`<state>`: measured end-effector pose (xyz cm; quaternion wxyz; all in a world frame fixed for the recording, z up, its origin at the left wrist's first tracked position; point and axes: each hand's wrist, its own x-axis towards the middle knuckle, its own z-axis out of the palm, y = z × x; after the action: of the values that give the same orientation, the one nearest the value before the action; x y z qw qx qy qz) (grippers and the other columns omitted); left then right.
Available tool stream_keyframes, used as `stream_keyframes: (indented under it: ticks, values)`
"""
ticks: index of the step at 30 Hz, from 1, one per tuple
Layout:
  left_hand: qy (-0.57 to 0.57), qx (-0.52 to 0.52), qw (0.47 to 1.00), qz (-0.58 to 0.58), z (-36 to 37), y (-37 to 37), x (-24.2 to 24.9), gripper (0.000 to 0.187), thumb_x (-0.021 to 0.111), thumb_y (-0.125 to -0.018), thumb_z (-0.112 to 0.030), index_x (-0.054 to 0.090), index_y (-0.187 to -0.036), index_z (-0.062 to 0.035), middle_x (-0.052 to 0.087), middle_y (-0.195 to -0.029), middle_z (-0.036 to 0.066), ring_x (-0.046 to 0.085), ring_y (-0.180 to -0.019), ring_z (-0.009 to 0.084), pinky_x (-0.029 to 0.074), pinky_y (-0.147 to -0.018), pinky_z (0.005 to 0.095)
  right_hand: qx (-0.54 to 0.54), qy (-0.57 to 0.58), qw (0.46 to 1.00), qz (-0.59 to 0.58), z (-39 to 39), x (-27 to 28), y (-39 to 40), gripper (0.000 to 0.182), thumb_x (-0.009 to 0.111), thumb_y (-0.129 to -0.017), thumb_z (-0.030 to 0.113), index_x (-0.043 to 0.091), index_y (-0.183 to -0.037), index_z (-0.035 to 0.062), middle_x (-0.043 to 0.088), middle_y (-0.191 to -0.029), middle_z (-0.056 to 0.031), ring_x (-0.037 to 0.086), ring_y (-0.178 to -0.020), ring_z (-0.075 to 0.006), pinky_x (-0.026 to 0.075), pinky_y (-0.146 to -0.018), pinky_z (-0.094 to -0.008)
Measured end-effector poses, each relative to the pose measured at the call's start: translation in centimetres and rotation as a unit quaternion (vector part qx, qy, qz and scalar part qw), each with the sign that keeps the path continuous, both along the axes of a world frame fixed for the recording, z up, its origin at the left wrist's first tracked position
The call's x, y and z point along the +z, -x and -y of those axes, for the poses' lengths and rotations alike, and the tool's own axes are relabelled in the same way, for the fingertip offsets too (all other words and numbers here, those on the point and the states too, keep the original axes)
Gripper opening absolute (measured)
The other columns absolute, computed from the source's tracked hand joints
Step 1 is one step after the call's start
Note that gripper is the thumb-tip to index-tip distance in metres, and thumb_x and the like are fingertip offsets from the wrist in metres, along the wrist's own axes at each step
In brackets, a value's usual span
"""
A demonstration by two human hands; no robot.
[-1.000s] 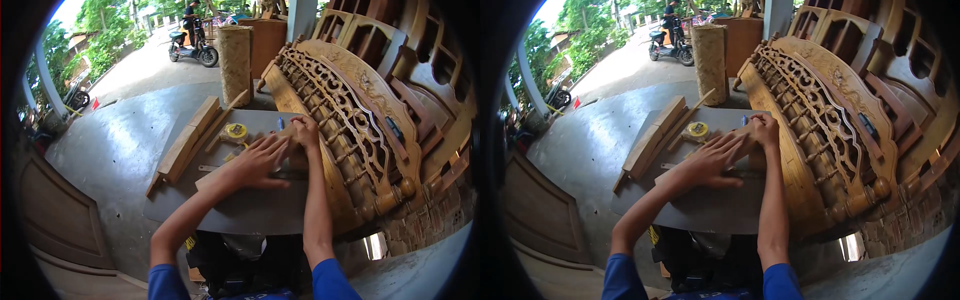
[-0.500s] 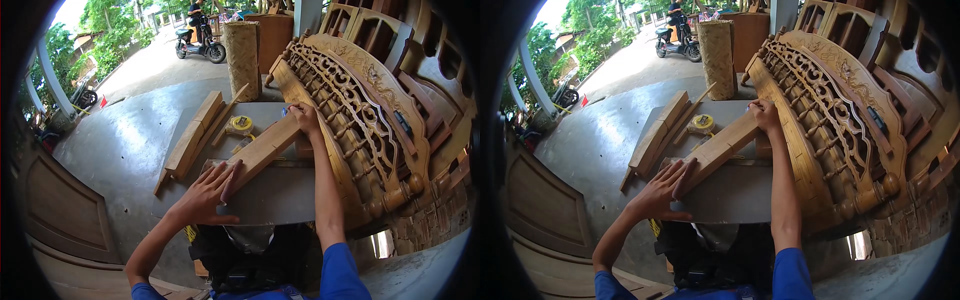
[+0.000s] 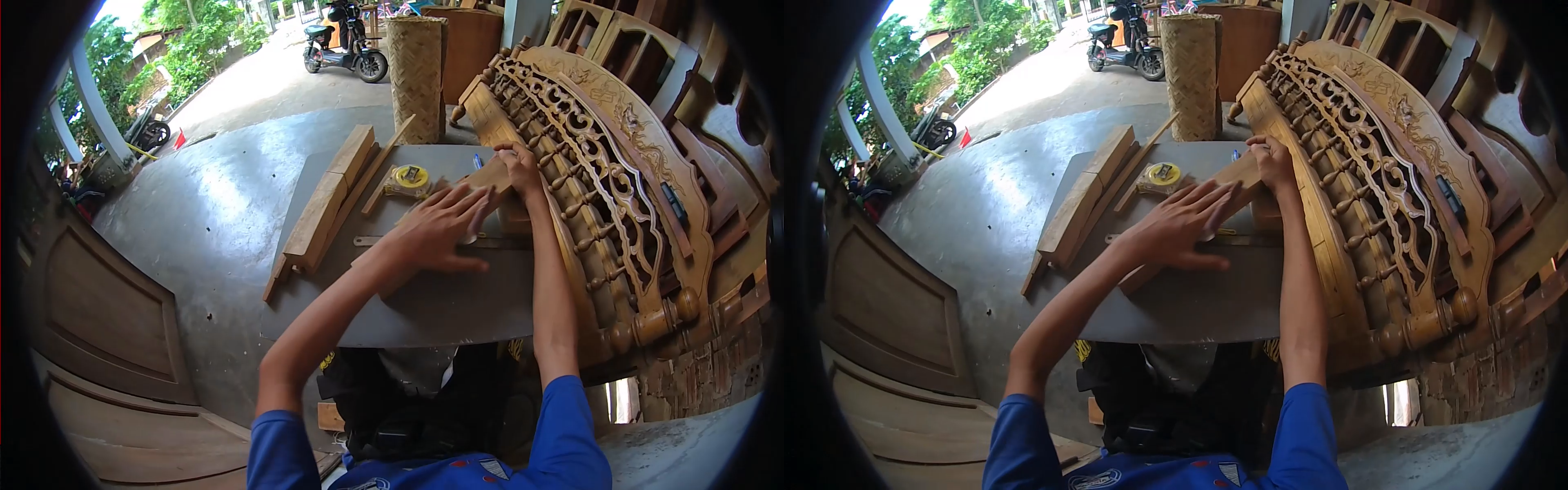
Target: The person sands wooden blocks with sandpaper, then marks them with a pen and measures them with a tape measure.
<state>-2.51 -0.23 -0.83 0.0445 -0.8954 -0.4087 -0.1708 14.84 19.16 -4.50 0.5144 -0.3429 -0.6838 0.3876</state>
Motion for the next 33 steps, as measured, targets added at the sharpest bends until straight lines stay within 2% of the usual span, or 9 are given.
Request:
stream_keyframes:
  ticks: [3, 9, 12, 17, 20, 24, 27, 30, 33]
  values:
    - [0.008, -0.002, 1.0, 0.017, -2.5, -1.3, 0.2, 0.101, 0.052, -0.075, -0.066, 0.011, -0.141, -0.0007, 0.021, -0.145, 0.018, 0.02, -0.133, 0.0378, 0.018, -0.11, 0.0457, 0.017, 0.018, 1.0, -0.014, 0.7, 0.4, -0.2, 0.021, 0.047, -0.081, 0.009, 0.059, -0.098, 0.0014, 0.064, -0.081, -0.009, 0.06, -0.077, -0.0146, 0.047, -0.073, -0.028]
    - [0.113, 0.027, 0.991, -0.063, 10.0, 5.6, 1.5, 0.111, 0.053, -0.07, -0.071, 0.008, -0.141, 0.0004, 0.017, -0.146, 0.02, 0.019, -0.133, 0.0404, 0.015, -0.111, 0.0455, -0.003, -0.028, 0.999, 0.024, 2.2, 1.4, -0.1, 0.021, 0.047, -0.081, 0.006, 0.055, -0.1, 0.0015, 0.064, -0.08, -0.0118, 0.061, -0.075, -0.0173, 0.047, -0.07, -0.0277]
    - [0.115, 0.038, 0.991, -0.048, 9.4, 4.2, 1.4, 0.114, 0.054, -0.067, -0.073, 0.008, -0.141, 0.0012, 0.017, -0.145, 0.021, 0.015, -0.134, 0.0401, 0.012, -0.112, 0.0455, 0.025, 0.027, 0.999, 0.0, 1.8, 1.1, 0.2, 0.022, 0.046, -0.08, 0.005, 0.054, -0.1, 0.0016, 0.063, -0.08, -0.0116, 0.061, -0.076, -0.0175, 0.047, -0.07, -0.028]
    - [0.024, -0.018, 0.999, 0.04, -4.9, -2.3, 0.2, 0.1, 0.046, -0.077, -0.069, 0.019, -0.138, 0.0052, 0.02, -0.144, 0.023, 0.017, -0.135, 0.0359, 0.015, -0.111, 0.0419, 0.009, -0.037, 0.999, 0.03, 1.0, 0.8, -0.2, 0.021, 0.044, -0.081, 0.003, 0.053, -0.099, 0.0031, 0.062, -0.084, -0.0123, 0.059, -0.074, -0.0179, 0.048, -0.07, -0.0283]
    - [0.0, -0.022, 0.999, 0.032, -4.9, -2.5, -0.4, 0.102, 0.048, -0.076, -0.069, 0.015, -0.14, 0.0039, 0.021, -0.144, 0.023, 0.017, -0.135, 0.0355, 0.014, -0.111, 0.0418, 0.031, 0.081, 0.995, -0.042, 2.2, 1.7, -0.5, 0.021, 0.043, -0.08, 0.004, 0.053, -0.099, 0.0032, 0.062, -0.084, -0.0123, 0.059, -0.074, -0.0177, 0.048, -0.07, -0.028]
    - [0.051, -0.02, 0.998, -0.003, 3.5, 2.0, 1.0, 0.107, 0.052, -0.073, -0.068, 0.005, -0.142, -0.0008, 0.019, -0.145, 0.022, 0.017, -0.135, 0.0364, 0.015, -0.111, 0.0424, -0.009, -0.001, 0.999, 0.042, 2.9, 2.0, -0.4, 0.023, 0.043, -0.08, 0.006, 0.053, -0.101, 0.0038, 0.062, -0.086, -0.0122, 0.058, -0.079, -0.0179, 0.045, -0.077, -0.0279]
    - [0.087, 0.02, 0.996, -0.027, 9.3, 5.9, 0.4, 0.108, 0.053, -0.073, -0.068, 0.005, -0.142, -0.0009, 0.02, -0.144, 0.023, 0.017, -0.134, 0.0374, 0.015, -0.111, 0.0428, 0.031, 0.011, 0.999, 0.004, 2.5, 1.6, 0.1, 0.021, 0.044, -0.079, 0.006, 0.054, -0.098, 0.0047, 0.061, -0.083, -0.01, 0.058, -0.08, -0.0181, 0.044, -0.077, -0.0269]
    - [0.065, 0.012, 0.998, -0.008, 8.0, 4.5, 0.5, 0.107, 0.054, -0.073, -0.067, 0.007, -0.142, 0.0008, 0.021, -0.143, 0.024, 0.019, -0.133, 0.0393, 0.017, -0.11, 0.0435, 0.026, -0.051, 0.997, 0.046, 1.4, 0.9, -0.2, 0.02, 0.044, -0.079, 0.005, 0.057, -0.095, 0.0044, 0.06, -0.083, -0.0089, 0.057, -0.079, -0.0157, 0.044, -0.075, -0.0262]
    - [-0.037, -0.02, 0.999, 0.025, 0.2, 1.5, -1.2, 0.105, 0.054, -0.073, -0.067, 0.014, -0.139, 0.0042, 0.022, -0.142, 0.025, 0.021, -0.132, 0.0405, 0.018, -0.11, 0.0432, 0.076, 0.056, 0.995, -0.011, 0.5, 0.2, -0.4, 0.024, 0.042, -0.079, 0.002, 0.056, -0.098, 0.0041, 0.06, -0.085, -0.0083, 0.058, -0.079, -0.0155, 0.045, -0.073, -0.0244]
